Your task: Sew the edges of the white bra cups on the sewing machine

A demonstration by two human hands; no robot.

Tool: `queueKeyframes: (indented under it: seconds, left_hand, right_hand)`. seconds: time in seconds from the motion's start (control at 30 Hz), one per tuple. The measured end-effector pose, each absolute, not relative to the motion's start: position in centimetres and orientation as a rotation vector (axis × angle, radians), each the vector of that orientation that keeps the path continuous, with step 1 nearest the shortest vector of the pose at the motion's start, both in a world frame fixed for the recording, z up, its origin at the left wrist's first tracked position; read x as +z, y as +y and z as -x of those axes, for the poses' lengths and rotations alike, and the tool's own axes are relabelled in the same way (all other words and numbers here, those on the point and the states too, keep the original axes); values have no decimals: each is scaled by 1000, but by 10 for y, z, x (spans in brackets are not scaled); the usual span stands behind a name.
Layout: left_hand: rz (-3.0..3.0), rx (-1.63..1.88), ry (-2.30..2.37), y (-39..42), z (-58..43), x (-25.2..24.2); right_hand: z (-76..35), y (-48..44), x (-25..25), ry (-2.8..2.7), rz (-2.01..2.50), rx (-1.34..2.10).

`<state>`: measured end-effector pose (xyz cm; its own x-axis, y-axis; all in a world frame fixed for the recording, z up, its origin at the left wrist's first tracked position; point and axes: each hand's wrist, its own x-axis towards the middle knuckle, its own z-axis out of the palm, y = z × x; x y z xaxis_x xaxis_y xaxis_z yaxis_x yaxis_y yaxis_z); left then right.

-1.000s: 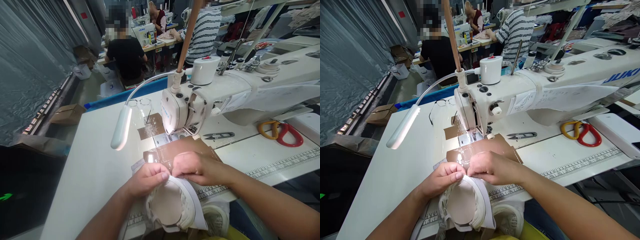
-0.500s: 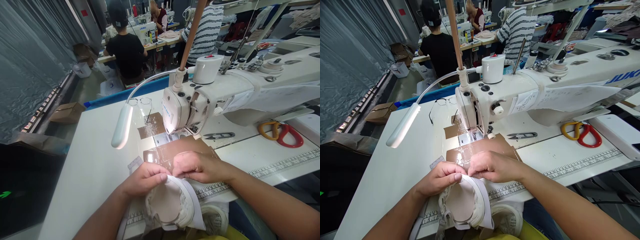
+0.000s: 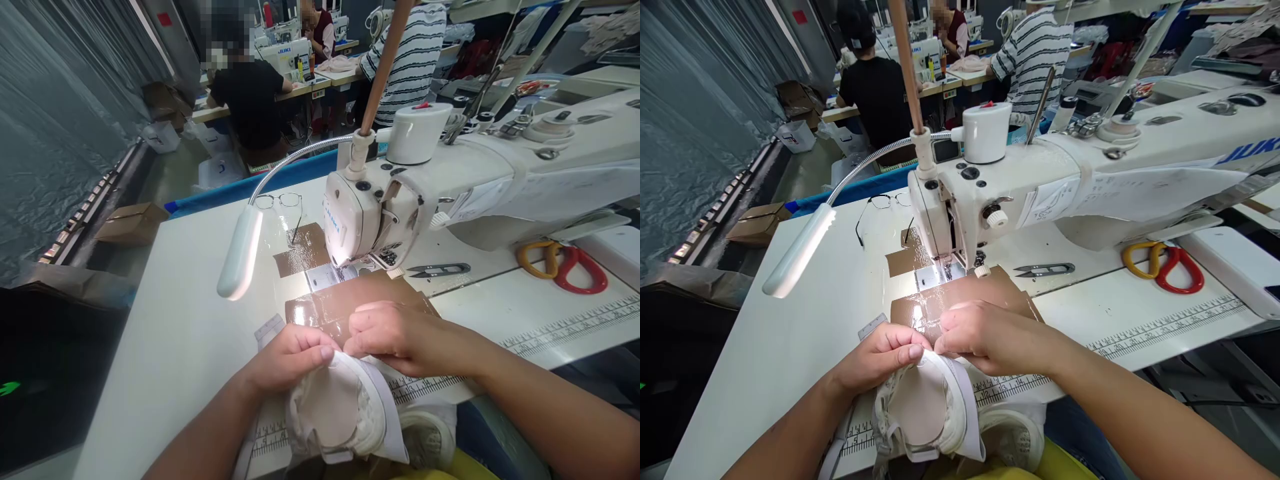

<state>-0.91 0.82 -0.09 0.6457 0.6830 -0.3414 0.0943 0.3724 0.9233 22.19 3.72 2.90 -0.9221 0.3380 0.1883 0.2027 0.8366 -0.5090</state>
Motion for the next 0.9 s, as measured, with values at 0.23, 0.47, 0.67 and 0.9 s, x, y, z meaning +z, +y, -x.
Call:
queueKeyframes:
  seconds: [0.23,0.47,0.67,0.9]
  left_hand:
    - [-1127,428,825,9,9,-2]
    - [-1107,438,832,8,9,-3]
    - [-1087,441,855,8,7,-1]
    - [-1077,456,849,8,7,2]
  right_hand:
    - [-219,35,23,-2679,406,866]
    - [-217,32,19,-2639,404,864]
    - [-216,32,20,-2627,424,867]
    - [-216,33,14,-2529,426,968]
